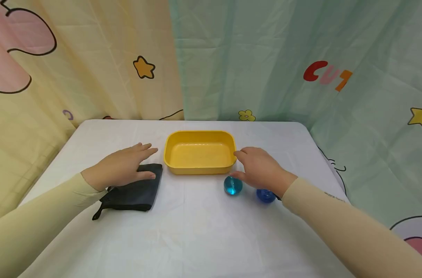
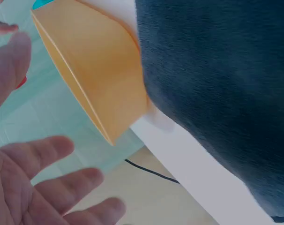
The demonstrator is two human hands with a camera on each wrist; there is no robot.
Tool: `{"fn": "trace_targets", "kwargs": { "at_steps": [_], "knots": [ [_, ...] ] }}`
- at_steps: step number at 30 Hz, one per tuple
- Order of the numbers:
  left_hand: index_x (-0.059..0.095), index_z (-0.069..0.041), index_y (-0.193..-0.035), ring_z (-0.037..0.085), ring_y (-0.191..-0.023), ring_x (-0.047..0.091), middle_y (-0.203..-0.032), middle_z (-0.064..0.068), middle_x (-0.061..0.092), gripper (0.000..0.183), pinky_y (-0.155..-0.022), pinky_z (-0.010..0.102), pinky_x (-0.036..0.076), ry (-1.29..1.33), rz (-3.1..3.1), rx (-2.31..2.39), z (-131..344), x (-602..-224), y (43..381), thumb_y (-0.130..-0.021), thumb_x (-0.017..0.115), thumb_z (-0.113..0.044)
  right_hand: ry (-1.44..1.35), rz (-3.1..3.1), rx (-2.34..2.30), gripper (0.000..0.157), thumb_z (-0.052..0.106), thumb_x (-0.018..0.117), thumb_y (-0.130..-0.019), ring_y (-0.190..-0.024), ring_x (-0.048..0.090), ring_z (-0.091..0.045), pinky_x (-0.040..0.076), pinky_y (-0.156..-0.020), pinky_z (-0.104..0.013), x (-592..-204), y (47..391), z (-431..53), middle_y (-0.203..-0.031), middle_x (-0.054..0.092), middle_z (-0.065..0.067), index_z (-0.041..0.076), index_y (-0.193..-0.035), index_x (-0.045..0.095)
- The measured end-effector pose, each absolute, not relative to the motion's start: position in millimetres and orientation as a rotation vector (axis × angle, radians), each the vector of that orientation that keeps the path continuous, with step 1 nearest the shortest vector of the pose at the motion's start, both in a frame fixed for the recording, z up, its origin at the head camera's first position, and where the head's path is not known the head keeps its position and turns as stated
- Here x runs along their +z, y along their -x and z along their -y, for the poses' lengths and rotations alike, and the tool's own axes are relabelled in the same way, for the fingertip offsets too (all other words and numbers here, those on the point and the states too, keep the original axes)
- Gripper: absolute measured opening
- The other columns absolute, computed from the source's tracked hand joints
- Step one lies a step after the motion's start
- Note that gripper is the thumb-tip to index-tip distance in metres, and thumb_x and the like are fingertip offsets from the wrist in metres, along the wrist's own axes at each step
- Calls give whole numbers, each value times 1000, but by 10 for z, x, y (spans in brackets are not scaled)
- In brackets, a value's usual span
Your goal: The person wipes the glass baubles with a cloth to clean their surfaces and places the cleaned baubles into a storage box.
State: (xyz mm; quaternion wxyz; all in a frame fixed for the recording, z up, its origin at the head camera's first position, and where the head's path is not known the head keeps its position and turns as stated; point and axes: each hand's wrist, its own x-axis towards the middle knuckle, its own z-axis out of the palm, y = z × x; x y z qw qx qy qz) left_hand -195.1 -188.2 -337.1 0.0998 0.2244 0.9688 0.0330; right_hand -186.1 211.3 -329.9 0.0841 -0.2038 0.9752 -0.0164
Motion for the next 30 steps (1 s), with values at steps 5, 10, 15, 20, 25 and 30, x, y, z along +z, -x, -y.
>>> {"fn": "trace_targets", "kwargs": {
  "at_steps": [5, 10, 15, 20, 25, 30],
  "knots": [
    [45, -13, -160, 43, -150, 45, -167, 20, 40, 87, -119, 61, 39, -649, -2764, 132, 2074, -3456, 1837, -90, 79, -54, 639, -2877, 2, 71, 51, 75, -95, -131, 61, -37, 50, -112, -55, -3346, 1725, -2099, -140, 66, -17, 2, -144, 60],
    [45, -16, -160, 42, -144, 52, -165, 20, 42, 92, -116, 60, 44, -650, -2696, 157, 2147, -3558, 1750, -86, 84, -54, 662, -2845, 57, 68, 50, 77, -94, -127, 63, -36, 52, -109, -53, -3410, 1661, -2068, -136, 69, -15, 4, -141, 63],
    [42, -25, -163, 42, -147, 48, -170, 21, 33, 96, -113, 61, 46, -610, -2657, 162, 2153, -3702, 1720, -84, 83, -61, 659, -2828, 106, 65, 49, 80, -92, -120, 66, -31, 56, -106, -49, -3496, 1661, -2018, -130, 70, -10, 7, -138, 64],
    [37, -29, -165, 44, -155, 35, -173, 20, 25, 101, -115, 65, 41, -562, -2632, 185, 2147, -3811, 1739, -81, 84, -62, 700, -2819, 147, 63, 46, 83, -89, -112, 67, -26, 58, -102, -45, -3583, 1664, -1986, -123, 72, -9, 8, -135, 65],
    [33, -29, -166, 46, -158, 27, -174, 19, 22, 109, -116, 69, 38, -531, -2620, 165, 2115, -3847, 1749, -78, 87, -62, 729, -2815, 146, 61, 43, 86, -87, -103, 66, -23, 60, -97, -42, -3635, 1663, -1979, -118, 72, -8, 8, -132, 65],
    [30, -26, -167, 47, -157, 29, -174, 20, 24, 117, -115, 69, 39, -529, -2633, 140, 2091, -3887, 1751, -74, 89, -64, 727, -2815, 142, 60, 39, 88, -86, -101, 66, -22, 61, -96, -41, -3655, 1665, -1968, -117, 71, -8, 8, -131, 64]
  ]
}}
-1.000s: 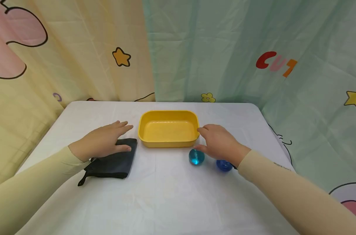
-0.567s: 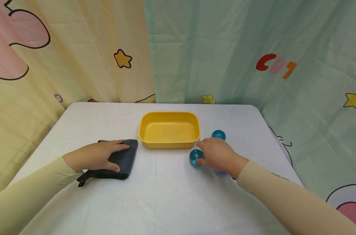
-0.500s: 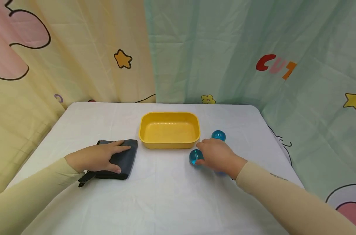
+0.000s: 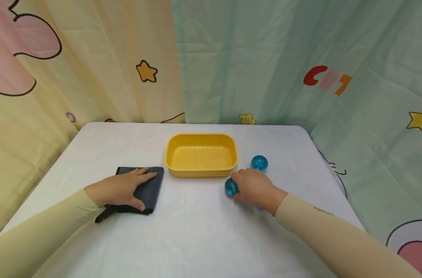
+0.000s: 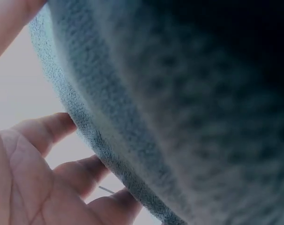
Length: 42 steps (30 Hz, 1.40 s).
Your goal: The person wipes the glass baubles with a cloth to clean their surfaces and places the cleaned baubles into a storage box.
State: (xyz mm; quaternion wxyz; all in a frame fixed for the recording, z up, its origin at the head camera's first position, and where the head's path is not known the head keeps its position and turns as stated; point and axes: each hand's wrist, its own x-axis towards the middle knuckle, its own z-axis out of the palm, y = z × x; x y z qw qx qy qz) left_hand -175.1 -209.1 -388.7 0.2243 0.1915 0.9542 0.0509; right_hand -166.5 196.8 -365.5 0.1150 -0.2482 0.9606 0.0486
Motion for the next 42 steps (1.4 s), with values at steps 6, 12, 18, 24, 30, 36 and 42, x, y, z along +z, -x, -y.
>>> {"fn": "trace_targets", "kwargs": {
  "at_steps": [6, 12, 18, 24, 30, 36, 42],
  "knots": [
    [30, -23, -168, 47, -155, 32, -173, 21, 24, 123, -111, 69, 44, -540, -2657, 106, 2098, -3921, 1759, -70, 89, -68, 741, -2817, 133, 60, 38, 89, -84, -103, 66, -22, 60, -99, -42, -3677, 1665, -1959, -119, 71, -8, 8, -130, 63],
    [34, -21, -166, 46, -155, 32, -173, 19, 24, 127, -105, 66, 50, -578, -2666, 82, 2095, -3943, 1772, -64, 91, -72, 780, -2840, 143, 62, 38, 89, -84, -106, 67, -24, 59, -100, -43, -3707, 1667, -1978, -121, 71, -8, 7, -131, 63],
    [42, -21, -162, 44, -153, 35, -171, 20, 30, 119, -106, 65, 50, -572, -2694, 95, 2073, -3929, 1763, -65, 92, -68, 803, -2849, 124, 62, 38, 89, -85, -107, 67, -24, 59, -100, -43, -3718, 1662, -1979, -122, 71, -9, 6, -131, 63],
    [49, -18, -158, 43, -151, 40, -168, 22, 35, 112, -108, 63, 50, -587, -2708, 98, 2031, -3893, 1752, -66, 94, -64, 770, -2845, 104, 63, 37, 89, -86, -111, 66, -26, 58, -102, -45, -3711, 1649, -1962, -126, 70, -11, 6, -133, 62],
    [54, -17, -154, 43, -148, 44, -166, 22, 38, 105, -108, 62, 50, -593, -2708, 88, 2002, -3876, 1745, -68, 93, -62, 744, -2840, 74, 63, 35, 88, -87, -113, 67, -28, 58, -103, -45, -3707, 1638, -1958, -128, 69, -12, 5, -134, 60],
    [63, -16, -144, 37, -136, 56, -157, 18, 50, 81, -103, 56, 54, -640, -2767, 65, 2015, -3912, 1763, -78, 88, -55, 720, -2820, 68, 62, 34, 87, -88, -113, 67, -28, 57, -103, -46, -3708, 1638, -1947, -129, 69, -12, 4, -135, 59],
    [73, -22, -121, 22, -108, 66, -134, 3, 65, 51, -92, 46, 58, -673, -2822, 151, 2073, -3916, 1763, -80, 90, -46, 700, -2814, 56, 62, 32, 88, -88, -113, 66, -27, 57, -104, -45, -3729, 1642, -1931, -131, 68, -12, 5, -135, 58]
  ]
}}
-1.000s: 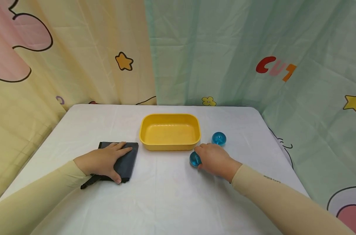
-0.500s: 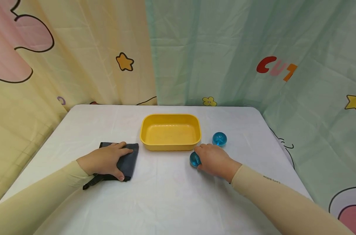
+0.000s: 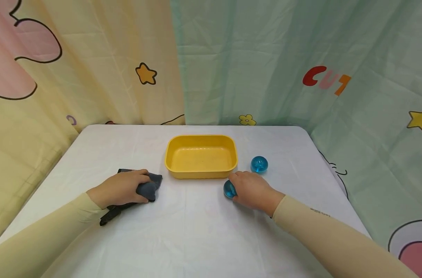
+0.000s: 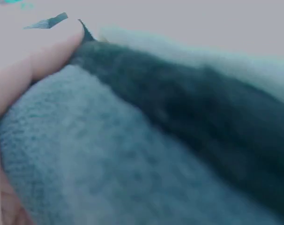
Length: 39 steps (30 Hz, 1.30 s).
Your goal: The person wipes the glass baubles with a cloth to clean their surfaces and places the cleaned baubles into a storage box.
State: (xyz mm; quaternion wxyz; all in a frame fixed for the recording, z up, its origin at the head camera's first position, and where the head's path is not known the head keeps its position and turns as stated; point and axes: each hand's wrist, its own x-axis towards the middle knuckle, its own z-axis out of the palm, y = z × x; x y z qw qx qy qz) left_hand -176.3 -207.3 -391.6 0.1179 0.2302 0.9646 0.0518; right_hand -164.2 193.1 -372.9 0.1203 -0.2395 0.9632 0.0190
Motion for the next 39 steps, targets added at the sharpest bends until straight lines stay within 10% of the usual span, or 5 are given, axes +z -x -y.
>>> {"fn": "trace_targets", "kwargs": {
  "at_steps": [5, 26, 35, 39],
  "knots": [
    [71, -29, -110, 13, -93, 63, -110, -9, 72, 35, -86, 39, 54, -648, -2871, 458, 2221, -3847, 1703, -82, 90, -40, 665, -2819, 14, 66, 36, 90, -83, -110, 64, -25, 58, -103, -44, -3770, 1610, -1912, -127, 68, -10, 6, -134, 60],
    [69, -18, -135, 15, -105, 72, -125, 0, 75, 53, -94, 33, 60, -893, -2529, 1638, 1254, -3372, 1450, -86, 88, -14, 1120, -2992, -857, 61, 23, 89, -80, -105, 61, -15, 62, -90, -34, -3246, 1442, -1503, -124, 63, -4, 9, -130, 57],
    [16, -26, -170, 26, -136, 58, -169, 7, 39, 88, -110, 31, 52, -1172, -2183, 1567, 1166, -3469, 1502, -100, 62, -54, 1112, -3018, -981, 66, 18, 89, -82, -106, 64, -19, 62, -95, -38, -3273, 1474, -1427, -128, 63, -9, 6, -136, 54],
    [16, -28, -170, 26, -135, 55, -172, 5, 32, 76, -109, 29, 50, -1153, -2246, 1529, 1191, -3457, 1503, -108, 57, -41, 1167, -3016, -1032, 65, 17, 89, -82, -107, 64, -19, 61, -96, -38, -3293, 1466, -1412, -127, 64, -8, 6, -135, 53]
  ]
}}
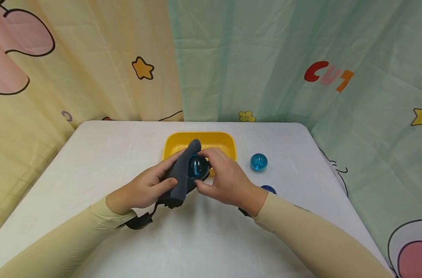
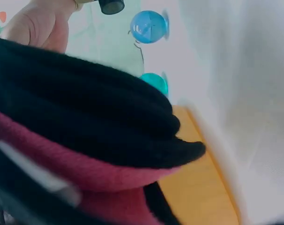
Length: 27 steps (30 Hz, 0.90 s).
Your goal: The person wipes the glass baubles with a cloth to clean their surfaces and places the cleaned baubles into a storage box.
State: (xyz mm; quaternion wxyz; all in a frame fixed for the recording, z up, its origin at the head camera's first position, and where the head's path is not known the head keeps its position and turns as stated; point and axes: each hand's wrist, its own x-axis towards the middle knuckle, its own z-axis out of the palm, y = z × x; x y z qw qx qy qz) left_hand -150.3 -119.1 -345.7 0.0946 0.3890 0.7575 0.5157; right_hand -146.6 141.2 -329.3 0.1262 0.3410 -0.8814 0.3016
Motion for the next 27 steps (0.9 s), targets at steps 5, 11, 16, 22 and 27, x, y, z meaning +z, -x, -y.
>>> {"fn": "trace_targets", "kwargs": {
  "at_steps": [5, 11, 16, 22, 27],
  "knots": [
    [20, -32, -169, 21, -124, 62, -165, 5, 44, 90, -105, 34, 54, -1016, -2368, 1508, 1166, -3433, 1509, -99, 75, -22, -1033, 2516, 890, 66, 17, 89, -84, -113, 64, -22, 60, -98, -38, -3308, 1442, -1372, -132, 64, -11, 4, -137, 52],
    [18, -26, -170, 25, -130, 62, -164, 8, 45, 103, -112, 45, 51, -1035, -2372, 1525, 1163, -3433, 1522, -90, 83, -17, -1036, 2519, 909, 66, 16, 88, -87, -117, 66, -24, 61, -98, -39, -3310, 1411, -1340, -136, 64, -13, 3, -141, 52],
    [24, -22, -168, 27, -136, 58, -165, 7, 45, 104, -116, 53, 46, -1065, -2400, 1538, 1153, -3449, 1524, -86, 87, -13, -1068, 2525, 895, 63, 18, 85, -91, -119, 67, -24, 60, -99, -38, -3327, 1389, -1353, -140, 64, -13, 2, -143, 53],
    [33, -18, -165, 27, -139, 58, -161, 6, 52, 97, -118, 53, 44, -1067, -2470, 1553, 1124, -3466, 1519, -85, 89, -11, -1158, 2519, 799, 67, 8, 83, -90, -133, 61, -28, 55, -107, -40, -3322, 1408, -1380, -146, 60, -15, 0, -148, 50],
    [36, -17, -164, 25, -136, 60, -156, 7, 56, 95, -116, 51, 47, -1081, -2483, 1538, 1138, -3444, 1518, -85, 89, -11, -1157, 2555, 780, 69, 13, 81, -93, -128, 63, -26, 56, -106, -39, -3330, 1420, -1376, -143, 62, -14, 0, -152, 48]
  ]
}}
